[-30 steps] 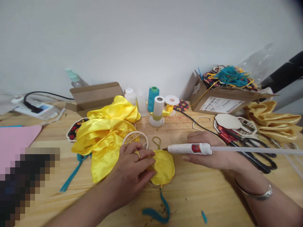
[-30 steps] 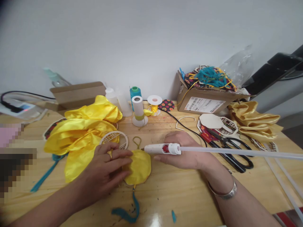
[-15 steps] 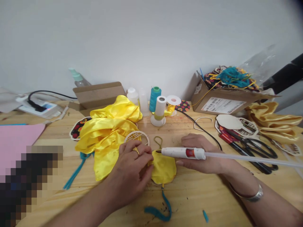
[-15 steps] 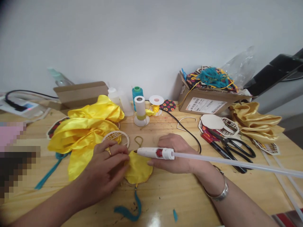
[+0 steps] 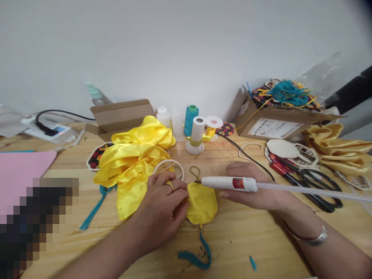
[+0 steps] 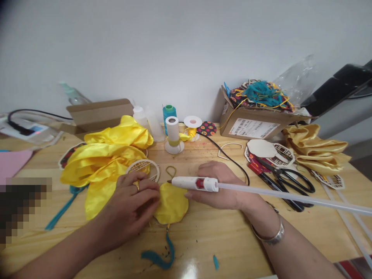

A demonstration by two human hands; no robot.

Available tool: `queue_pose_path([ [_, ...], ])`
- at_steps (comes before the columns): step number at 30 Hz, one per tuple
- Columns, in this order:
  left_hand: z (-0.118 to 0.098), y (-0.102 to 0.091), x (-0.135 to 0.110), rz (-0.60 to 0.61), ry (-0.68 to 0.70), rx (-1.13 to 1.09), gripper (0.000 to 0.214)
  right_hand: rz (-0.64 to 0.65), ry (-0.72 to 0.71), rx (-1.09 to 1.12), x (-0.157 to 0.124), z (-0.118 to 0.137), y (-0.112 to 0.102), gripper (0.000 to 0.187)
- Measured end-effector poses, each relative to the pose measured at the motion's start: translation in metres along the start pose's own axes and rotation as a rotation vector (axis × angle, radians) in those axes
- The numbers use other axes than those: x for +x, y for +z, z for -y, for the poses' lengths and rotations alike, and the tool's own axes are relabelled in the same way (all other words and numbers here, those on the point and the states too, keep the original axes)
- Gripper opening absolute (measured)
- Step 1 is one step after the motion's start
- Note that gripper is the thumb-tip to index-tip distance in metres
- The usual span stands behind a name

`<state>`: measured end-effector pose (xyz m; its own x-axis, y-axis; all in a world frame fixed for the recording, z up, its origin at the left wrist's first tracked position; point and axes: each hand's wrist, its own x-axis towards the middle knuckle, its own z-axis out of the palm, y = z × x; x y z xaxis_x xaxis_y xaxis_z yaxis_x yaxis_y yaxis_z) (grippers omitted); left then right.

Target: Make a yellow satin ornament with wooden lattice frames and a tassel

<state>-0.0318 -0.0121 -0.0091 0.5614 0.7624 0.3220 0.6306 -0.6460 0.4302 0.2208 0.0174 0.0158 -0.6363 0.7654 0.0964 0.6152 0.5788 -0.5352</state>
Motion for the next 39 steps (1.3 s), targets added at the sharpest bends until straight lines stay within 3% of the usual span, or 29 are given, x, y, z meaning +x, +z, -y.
queue_pose_path([
  [2, 0.002, -0.003, 0.001, -0.031, -0.015, -0.016, 0.014, -0.056, 0.008, 0.063, -0.001, -0.001, -0.001, 0.043],
  [7, 0.009, -0.012, 0.002, -0.273, -0.106, 0.048, 0.019, -0.059, -0.090, 0.105, -0.001, 0.003, 0.002, 0.041],
  [12, 0.005, -0.014, 0.002, 0.016, -0.169, 0.095, 0.044, 0.001, -0.173, 0.044, 0.001, 0.012, 0.012, 0.038],
  [15, 0.000, -0.013, 0.002, 0.087, -0.159, 0.113, 0.053, 0.037, -0.181, -0.013, 0.002, 0.014, 0.017, 0.039],
  [26, -0.003, -0.005, 0.000, 0.087, -0.160, 0.138, 0.061, 0.083, -0.138, -0.050, 0.003, 0.014, 0.018, 0.038],
  [34, -0.004, -0.007, -0.001, 0.084, -0.160, 0.122, 0.058, 0.043, -0.123, -0.062, 0.003, 0.010, 0.016, 0.039],
  [39, 0.003, -0.014, 0.000, -0.023, -0.190, 0.071, 0.055, -0.002, -0.156, 0.009, 0.001, 0.008, 0.011, 0.038],
])
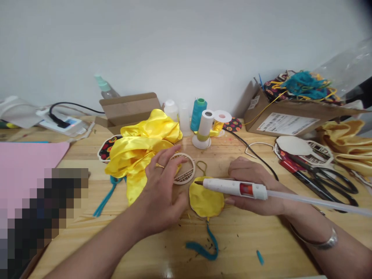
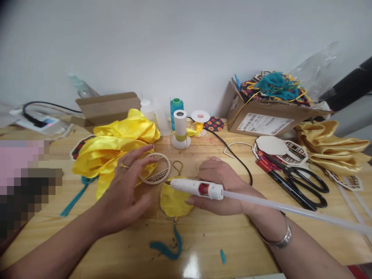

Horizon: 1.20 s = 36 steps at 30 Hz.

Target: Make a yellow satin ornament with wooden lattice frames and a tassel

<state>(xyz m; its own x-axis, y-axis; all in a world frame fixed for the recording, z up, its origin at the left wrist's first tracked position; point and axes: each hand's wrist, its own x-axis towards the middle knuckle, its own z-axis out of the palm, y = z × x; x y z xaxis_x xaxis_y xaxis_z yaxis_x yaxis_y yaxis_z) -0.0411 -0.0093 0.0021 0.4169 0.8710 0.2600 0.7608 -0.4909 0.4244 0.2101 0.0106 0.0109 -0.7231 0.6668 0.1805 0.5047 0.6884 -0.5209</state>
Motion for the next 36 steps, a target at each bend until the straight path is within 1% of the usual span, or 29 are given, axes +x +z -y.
queue_pose_path([
  [2, 0.002, -0.001, 0.001, -0.019, -0.009, -0.001, 0.055, 0.019, -0.038, 0.022, 0.000, 0.001, 0.001, 0.037],
  [7, 0.000, 0.002, 0.002, 0.019, 0.001, 0.020, 0.052, 0.075, -0.110, 0.019, 0.001, 0.005, 0.005, 0.036],
  [14, -0.005, 0.002, 0.002, 0.079, -0.001, 0.010, 0.049, 0.122, -0.083, -0.006, -0.002, 0.005, 0.007, 0.037],
  [18, -0.006, 0.003, 0.002, 0.085, -0.001, 0.011, 0.050, 0.134, -0.075, 0.001, -0.002, 0.003, 0.009, 0.034],
  [21, -0.006, 0.004, 0.002, 0.099, 0.001, 0.019, 0.050, 0.144, -0.068, -0.005, -0.002, 0.004, 0.009, 0.036],
  [24, -0.005, 0.005, 0.002, 0.116, 0.005, 0.032, 0.051, 0.128, -0.073, 0.009, -0.001, 0.008, 0.006, 0.040],
  [26, -0.005, 0.005, 0.002, 0.111, 0.008, 0.046, 0.051, 0.111, -0.088, 0.044, 0.000, 0.010, 0.002, 0.038],
  [28, -0.005, 0.006, 0.002, 0.106, 0.009, 0.053, 0.050, 0.126, -0.107, 0.094, -0.001, 0.012, -0.001, 0.035],
  [31, -0.005, 0.005, 0.002, 0.112, 0.004, 0.049, 0.048, 0.183, -0.100, 0.142, -0.004, 0.010, -0.006, 0.034],
  [36, -0.005, 0.005, 0.003, 0.117, 0.004, 0.049, 0.049, 0.168, -0.110, 0.185, -0.009, 0.004, -0.012, 0.035],
])
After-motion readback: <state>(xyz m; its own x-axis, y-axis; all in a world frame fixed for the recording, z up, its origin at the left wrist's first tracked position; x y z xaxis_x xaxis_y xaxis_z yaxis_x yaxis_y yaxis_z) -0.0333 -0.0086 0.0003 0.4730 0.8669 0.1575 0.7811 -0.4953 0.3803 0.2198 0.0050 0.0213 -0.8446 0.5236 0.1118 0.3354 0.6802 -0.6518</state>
